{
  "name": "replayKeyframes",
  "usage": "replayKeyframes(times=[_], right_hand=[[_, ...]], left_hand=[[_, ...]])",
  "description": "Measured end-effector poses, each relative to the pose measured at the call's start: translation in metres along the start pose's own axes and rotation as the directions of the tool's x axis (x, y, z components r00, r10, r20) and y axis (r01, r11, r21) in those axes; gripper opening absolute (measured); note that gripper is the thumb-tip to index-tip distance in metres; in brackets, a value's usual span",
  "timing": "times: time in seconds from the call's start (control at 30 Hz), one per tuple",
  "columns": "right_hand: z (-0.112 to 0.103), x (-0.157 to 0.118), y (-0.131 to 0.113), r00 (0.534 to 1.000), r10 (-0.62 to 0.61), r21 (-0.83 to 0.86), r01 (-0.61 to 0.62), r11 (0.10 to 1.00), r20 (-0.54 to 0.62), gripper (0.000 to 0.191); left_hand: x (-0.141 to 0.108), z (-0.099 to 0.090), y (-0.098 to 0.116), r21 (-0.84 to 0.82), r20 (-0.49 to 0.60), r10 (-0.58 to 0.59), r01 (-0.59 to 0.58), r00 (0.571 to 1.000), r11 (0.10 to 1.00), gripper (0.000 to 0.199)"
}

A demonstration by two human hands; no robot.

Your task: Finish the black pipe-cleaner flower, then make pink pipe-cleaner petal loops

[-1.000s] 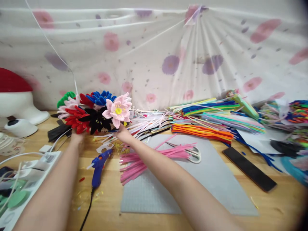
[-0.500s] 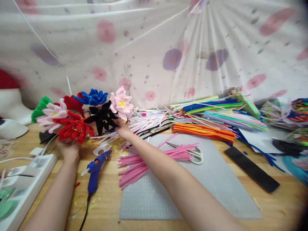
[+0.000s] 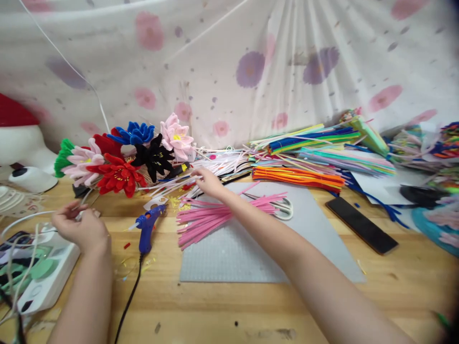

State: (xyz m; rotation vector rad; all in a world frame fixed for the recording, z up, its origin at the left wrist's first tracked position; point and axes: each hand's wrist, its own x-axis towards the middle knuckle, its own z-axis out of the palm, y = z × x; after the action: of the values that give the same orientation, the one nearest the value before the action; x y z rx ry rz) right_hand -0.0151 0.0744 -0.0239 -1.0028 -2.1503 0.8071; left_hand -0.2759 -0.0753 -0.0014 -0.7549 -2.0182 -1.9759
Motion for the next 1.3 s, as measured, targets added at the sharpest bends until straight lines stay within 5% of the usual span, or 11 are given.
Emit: replayKeyframes(times=[0.1,0.2,0.27,0.37,0.43,0.5,0.73,0.93,1.03,1.2,1.3], right_hand=[[-0.039,-0.045,0.019,0.999,-0.045,-0.107,0.043,0.993,-0.014,0.026],[-0.069,-0.088,0.035,0.989,-0.086,-0.220,0.112,0.969,0.123,0.050],[-0.083,-0.111,0.044,0.971,-0.023,-0.336,0.104,0.936,0.236,0.075],[-0.094,-0.135,0.054,0.945,0.070,-0.462,0.091,0.882,0.319,0.094],[-0.097,-0.146,0.057,0.947,0.069,-0.517,0.110,0.849,0.315,0.094],[-0.098,-0.155,0.059,0.953,0.048,-0.563,0.135,0.816,0.298,0.086],[-0.107,-0.178,0.047,0.971,0.060,-0.723,0.129,0.679,0.230,0.040],[-0.114,-0.181,0.040,0.948,0.193,-0.789,0.086,0.609,0.253,0.024],[-0.116,-0.183,0.042,0.949,0.234,-0.780,0.020,0.625,0.212,0.025],[-0.126,-0.187,0.047,0.954,0.192,-0.743,0.045,0.668,0.230,0.033],[-0.128,-0.186,0.048,0.964,0.145,-0.722,0.062,0.689,0.221,0.046]], left_hand=[[-0.035,0.001,0.053,-0.183,0.016,0.257,-0.249,0.966,0.951,0.025],[-0.093,0.013,0.090,-0.258,0.218,0.469,-0.413,0.856,0.874,0.020],[-0.134,0.025,0.099,-0.291,0.506,0.590,-0.519,0.629,0.804,0.021],[-0.185,0.047,0.091,-0.303,0.856,0.498,-0.650,0.136,0.697,0.048],[-0.206,0.061,0.082,-0.241,0.942,0.335,-0.703,-0.005,0.669,0.077],[-0.218,0.072,0.074,-0.195,0.973,0.222,-0.743,-0.064,0.640,0.085],[-0.229,0.079,0.083,-0.183,0.968,0.239,-0.879,-0.082,0.440,0.042],[-0.235,0.081,0.105,-0.208,0.971,0.175,-0.935,-0.162,0.288,0.029],[-0.235,0.081,0.111,-0.144,0.989,0.086,-0.929,-0.122,0.341,0.031],[-0.235,0.085,0.109,0.026,0.999,0.012,-0.908,0.034,0.418,0.036],[-0.235,0.089,0.109,0.070,0.997,-0.058,-0.909,0.051,0.412,0.032]])
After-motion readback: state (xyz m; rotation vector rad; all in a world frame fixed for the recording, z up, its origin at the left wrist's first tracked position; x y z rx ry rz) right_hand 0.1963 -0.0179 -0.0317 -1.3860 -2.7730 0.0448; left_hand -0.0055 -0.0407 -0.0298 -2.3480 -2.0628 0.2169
